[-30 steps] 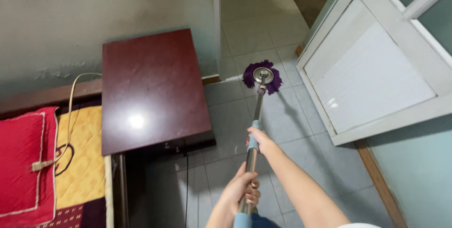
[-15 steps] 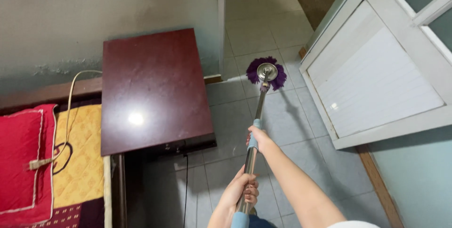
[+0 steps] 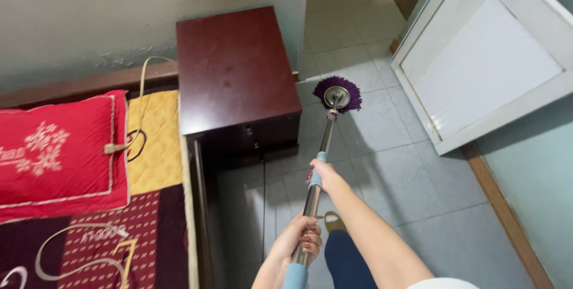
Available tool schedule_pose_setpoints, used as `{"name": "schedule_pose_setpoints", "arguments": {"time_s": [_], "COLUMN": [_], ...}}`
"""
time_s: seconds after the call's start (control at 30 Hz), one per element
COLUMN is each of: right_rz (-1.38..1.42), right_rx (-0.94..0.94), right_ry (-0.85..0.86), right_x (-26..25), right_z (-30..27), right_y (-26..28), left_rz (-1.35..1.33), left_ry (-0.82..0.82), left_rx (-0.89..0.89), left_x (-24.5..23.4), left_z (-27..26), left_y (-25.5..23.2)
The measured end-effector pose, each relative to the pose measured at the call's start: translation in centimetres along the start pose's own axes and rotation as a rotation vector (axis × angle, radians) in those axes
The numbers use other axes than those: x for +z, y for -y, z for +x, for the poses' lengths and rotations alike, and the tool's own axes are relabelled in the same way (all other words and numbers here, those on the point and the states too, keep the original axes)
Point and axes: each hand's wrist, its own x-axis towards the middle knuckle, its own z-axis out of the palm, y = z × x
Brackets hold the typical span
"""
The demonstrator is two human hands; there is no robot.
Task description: The person mops a tiled bedroom floor using a purple spin mop. They move the mop back and forth across the floor, covering areas near a bed, a small cabinet, and a wardrobe.
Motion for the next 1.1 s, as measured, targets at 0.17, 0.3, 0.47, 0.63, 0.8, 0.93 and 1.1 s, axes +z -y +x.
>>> {"name": "schedule_pose_setpoints", "arguments": {"time_s": [0.17, 0.3, 0.47, 0.63, 0.8, 0.93, 1.1], "right_rz": [0.015, -0.021, 0.009, 0.008, -0.039, -0.095, -0.164], "right_rx": [0.029, 0.056, 0.072, 0.041, 0.080, 0.051, 0.022], "right_ry": [0.025, 0.003, 0.040, 0.078, 0.086, 0.104, 0.096], "right_x": [1.3, 0.2, -1.8, -1.3, -2.1, -4.9, -7.1], "right_z": [-2.8, -6.9, -8.4, -3.1, -2.1, 3.2, 6.8], "right_y": [-5.3, -5.1, -4.0, -2.1, 3.3, 6.7, 9.8], "left_rz": [-0.144, -0.183, -0.066, -0.020, -0.104, -0.049, 0.005], "left_ry": [0.054, -0.004, -0.004, 0.016, -0.030, 0.027, -0.165], "left_rx": [-0.196, -0.151, -0.151, -0.174, -0.107, -0.027, 0.091], "left_x": [-4.3, -4.0, -3.8, -0.3, 3.2, 5.8, 11.1], "left_z": [-5.2, -6.3, -3.5, -3.0, 1.5, 8.4, 10.8], "left_y": [1.6, 3.5, 4.8, 2.8, 2.0, 3.7, 4.9]}}
